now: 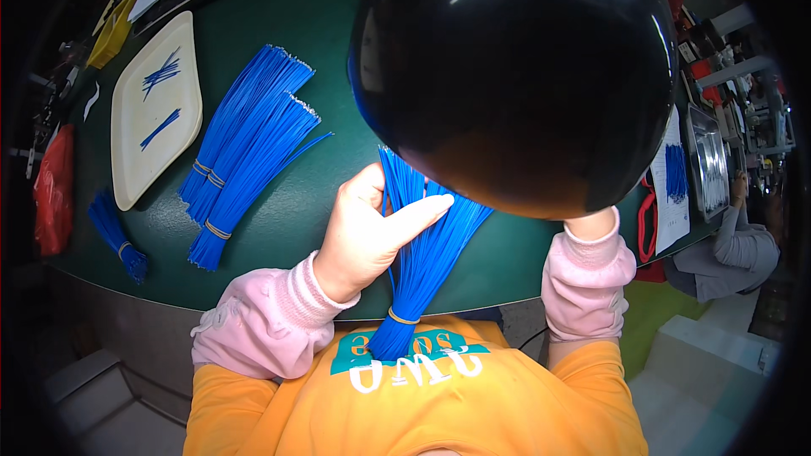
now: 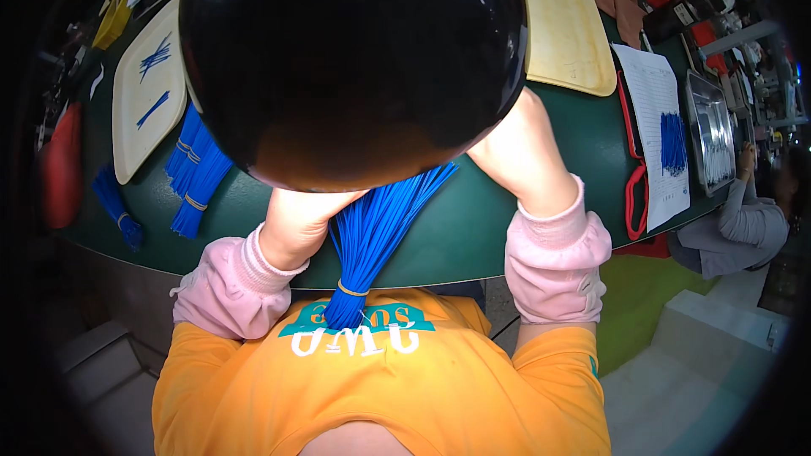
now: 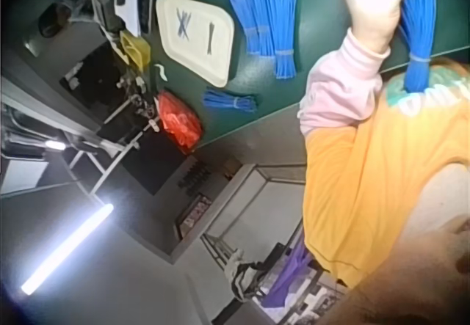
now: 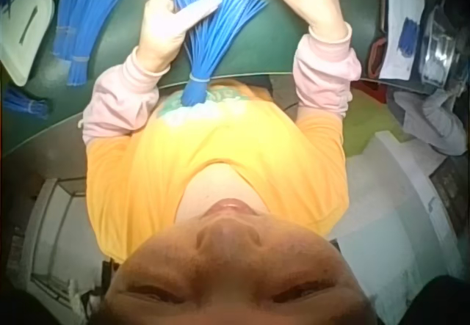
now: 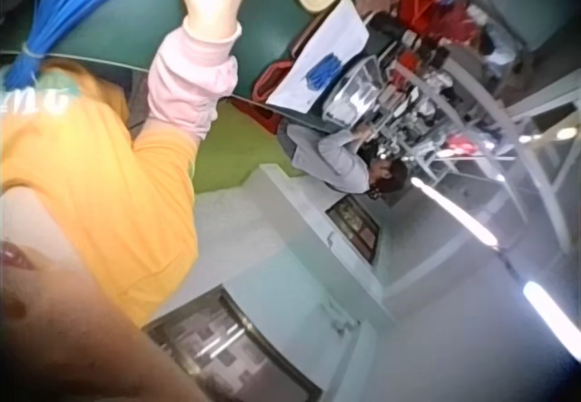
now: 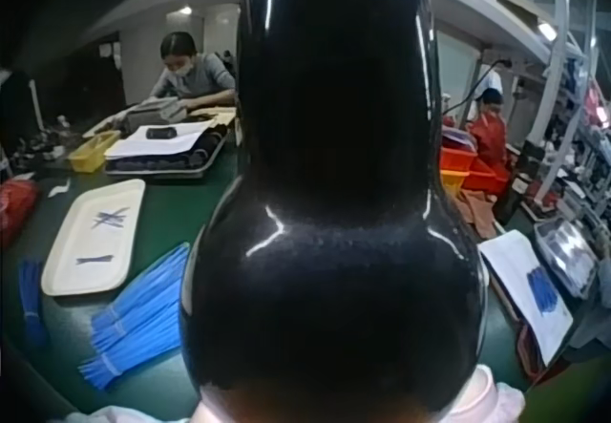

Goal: Grouping, counting, and organizing small blue plastic components on an assembly line workbench.

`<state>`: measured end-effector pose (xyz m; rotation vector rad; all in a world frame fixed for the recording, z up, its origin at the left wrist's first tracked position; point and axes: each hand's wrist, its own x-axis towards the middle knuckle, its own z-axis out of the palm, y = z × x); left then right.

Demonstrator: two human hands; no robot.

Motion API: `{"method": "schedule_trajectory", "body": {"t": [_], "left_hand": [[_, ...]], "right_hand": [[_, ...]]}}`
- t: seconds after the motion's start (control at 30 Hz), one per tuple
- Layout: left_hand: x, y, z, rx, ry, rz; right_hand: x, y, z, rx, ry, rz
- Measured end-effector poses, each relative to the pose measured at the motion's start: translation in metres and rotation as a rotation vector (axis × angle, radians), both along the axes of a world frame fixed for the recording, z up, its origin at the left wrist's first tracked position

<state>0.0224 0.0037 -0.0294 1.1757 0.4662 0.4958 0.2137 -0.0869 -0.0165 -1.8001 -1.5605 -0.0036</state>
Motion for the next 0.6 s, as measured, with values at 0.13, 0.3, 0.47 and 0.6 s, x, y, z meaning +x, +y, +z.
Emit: {"method": "schedule_trajectory", "body": {"t": [0.13,0.3,0.47,0.6], "left_hand": [[-0.001,0.001,-0.003,-0.020,0.003,0.010],[-0.001,0.000,0.002,-0.070,-0.003,0.011],[-0.001,-0.001,0.001,-0.075,-0.012,0.015],[-0.001,0.000,-0.002,-0.023,-0.011,0.025]], "right_hand": [[-0.010,-0.004,0.013,0.098,-0.027,0.253],[-0.017,-0.009,0.009,0.204,-0.265,0.235],[-0.015,-0.019,0.011,-0.004,-0.036,0.200],[-0.016,-0.019,0.018,-0.140,-0.022,0.211]]}}
